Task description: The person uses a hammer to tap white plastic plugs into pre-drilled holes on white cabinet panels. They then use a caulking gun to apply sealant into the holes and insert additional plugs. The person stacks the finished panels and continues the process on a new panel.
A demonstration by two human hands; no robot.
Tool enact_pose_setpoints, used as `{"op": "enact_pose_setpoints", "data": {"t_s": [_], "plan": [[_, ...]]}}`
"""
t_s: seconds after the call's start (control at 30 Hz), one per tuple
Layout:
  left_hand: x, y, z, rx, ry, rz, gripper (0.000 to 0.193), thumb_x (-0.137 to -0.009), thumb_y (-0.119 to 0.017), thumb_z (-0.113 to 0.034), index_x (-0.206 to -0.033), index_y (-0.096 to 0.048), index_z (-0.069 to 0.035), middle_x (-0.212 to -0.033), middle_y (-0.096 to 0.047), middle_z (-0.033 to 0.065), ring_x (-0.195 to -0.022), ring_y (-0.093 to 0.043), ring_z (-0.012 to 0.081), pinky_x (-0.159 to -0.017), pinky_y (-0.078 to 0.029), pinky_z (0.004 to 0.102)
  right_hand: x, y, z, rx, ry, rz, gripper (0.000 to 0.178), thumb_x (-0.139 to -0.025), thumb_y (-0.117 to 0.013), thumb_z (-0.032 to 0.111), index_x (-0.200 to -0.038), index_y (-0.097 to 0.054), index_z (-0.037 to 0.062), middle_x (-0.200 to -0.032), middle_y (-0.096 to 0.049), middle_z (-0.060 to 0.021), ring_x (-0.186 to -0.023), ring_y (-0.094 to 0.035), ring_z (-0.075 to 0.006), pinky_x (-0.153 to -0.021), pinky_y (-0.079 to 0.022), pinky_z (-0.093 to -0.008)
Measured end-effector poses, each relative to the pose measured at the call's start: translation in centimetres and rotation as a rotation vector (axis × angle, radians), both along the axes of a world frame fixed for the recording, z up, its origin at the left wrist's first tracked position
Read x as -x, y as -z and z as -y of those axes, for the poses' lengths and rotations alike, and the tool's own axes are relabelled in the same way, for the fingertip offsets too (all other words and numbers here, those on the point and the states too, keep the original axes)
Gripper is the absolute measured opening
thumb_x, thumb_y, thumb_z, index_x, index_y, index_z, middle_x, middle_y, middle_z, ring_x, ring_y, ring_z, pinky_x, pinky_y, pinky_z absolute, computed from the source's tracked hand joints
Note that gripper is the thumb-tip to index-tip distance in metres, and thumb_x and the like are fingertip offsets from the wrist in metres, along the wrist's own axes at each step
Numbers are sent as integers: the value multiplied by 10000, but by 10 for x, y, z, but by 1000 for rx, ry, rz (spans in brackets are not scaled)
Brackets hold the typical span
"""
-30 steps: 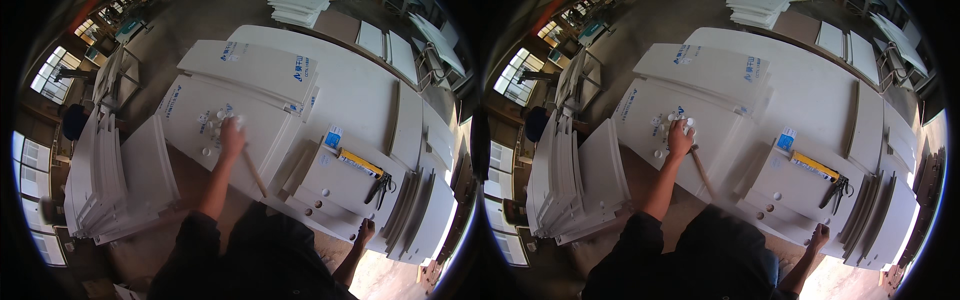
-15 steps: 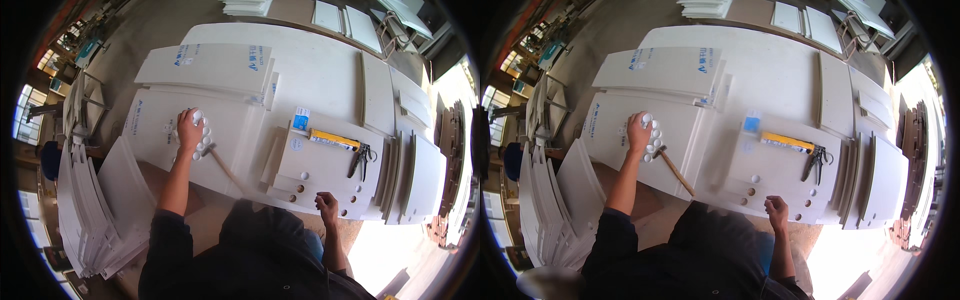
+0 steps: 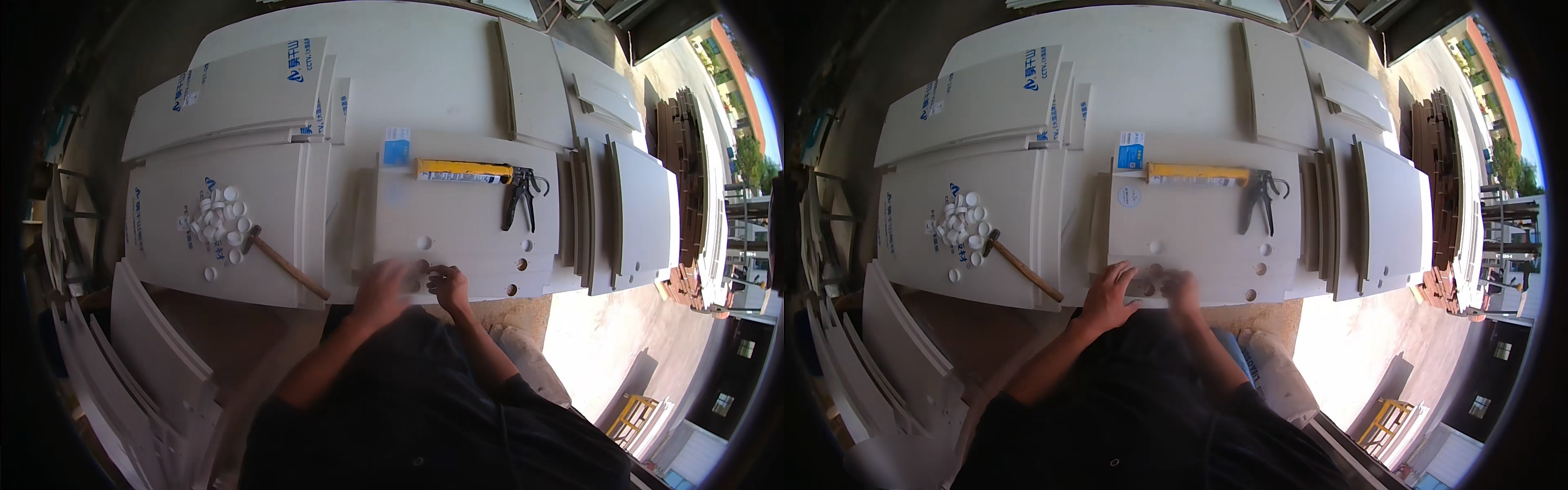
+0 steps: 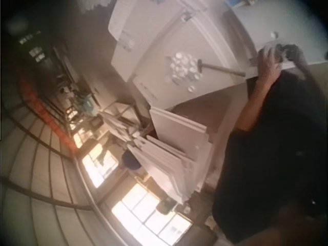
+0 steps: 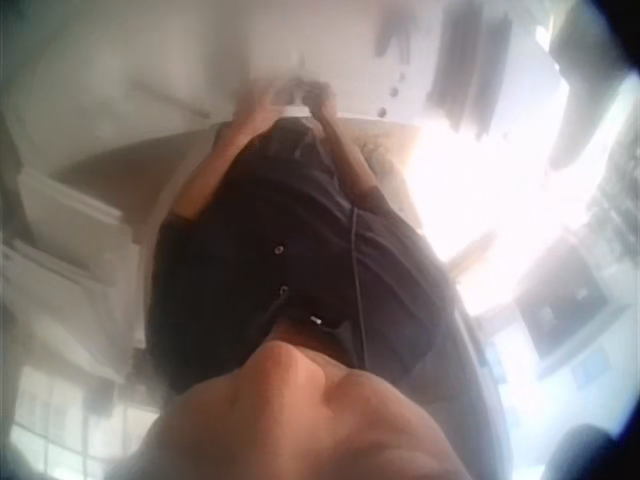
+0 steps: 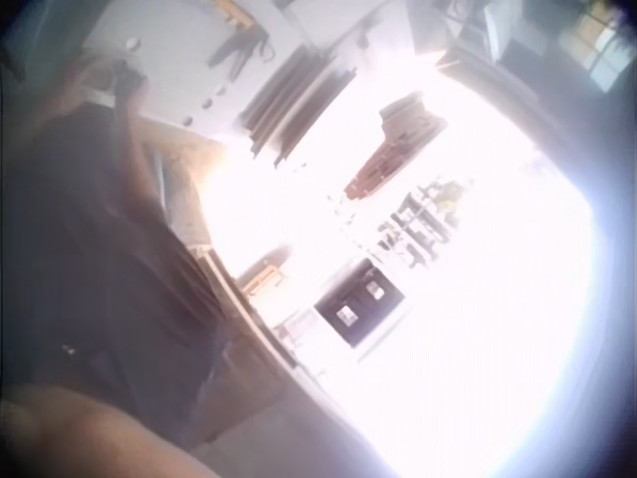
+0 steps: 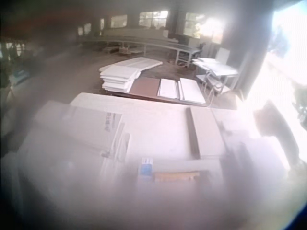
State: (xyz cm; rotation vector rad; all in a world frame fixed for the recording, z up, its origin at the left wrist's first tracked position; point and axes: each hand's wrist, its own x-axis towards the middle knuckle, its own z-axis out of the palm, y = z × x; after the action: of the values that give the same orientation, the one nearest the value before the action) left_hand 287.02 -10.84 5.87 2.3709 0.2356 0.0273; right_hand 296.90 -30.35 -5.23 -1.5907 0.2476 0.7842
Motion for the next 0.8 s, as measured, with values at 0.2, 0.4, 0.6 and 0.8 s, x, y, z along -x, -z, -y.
{"op": "enact_pose_setpoints", "data": {"t_s": [0.2, 0.4, 0.6, 0.8], "plan": [[21, 32, -2, 47, 19, -219, 529, -849, -810, -217, -1305, -632, -14, -1321, -613, 158, -1270, -574, 355, -1076, -492, 450, -19, 30, -14, 441, -340, 856, 117, -911, -697, 60, -967, -662, -36, -776, -682, -121, -637, -701, -197, -546, -548, -345], [33, 43, -4, 55, 74, -216, 475, -865, -801, -204, -1268, -643, -8, -1289, -624, 162, -1242, -592, 362, -1059, -501, 453, -11, 26, -24, 433, -268, 648, 126, -889, -717, 69, -960, -691, -32, -797, -679, -125, -630, -686, -218, -564, -546, -362], [39, 42, -14, 61, 80, -263, 457, -883, -781, -219, -1268, -645, -14, -1266, -641, 163, -1223, -605, 367, -1048, -508, 458, -11, 2, -31, 464, -208, 765, 185, -847, -793, 141, -881, -699, -14, -721, -708, -141, -687, -717, -284, -658, -560, -383], [45, 43, -19, 95, 118, -316, 450, -894, -763, -233, -1269, -645, -15, -1228, -659, 168, -1184, -619, 379, -1017, -517, 462, -10, -7, -42, 665, -215, 533, 300, -804, -838, 265, -851, -708, -1, -758, -730, -171, -729, -725, -342, -709, -558, -438]]}}
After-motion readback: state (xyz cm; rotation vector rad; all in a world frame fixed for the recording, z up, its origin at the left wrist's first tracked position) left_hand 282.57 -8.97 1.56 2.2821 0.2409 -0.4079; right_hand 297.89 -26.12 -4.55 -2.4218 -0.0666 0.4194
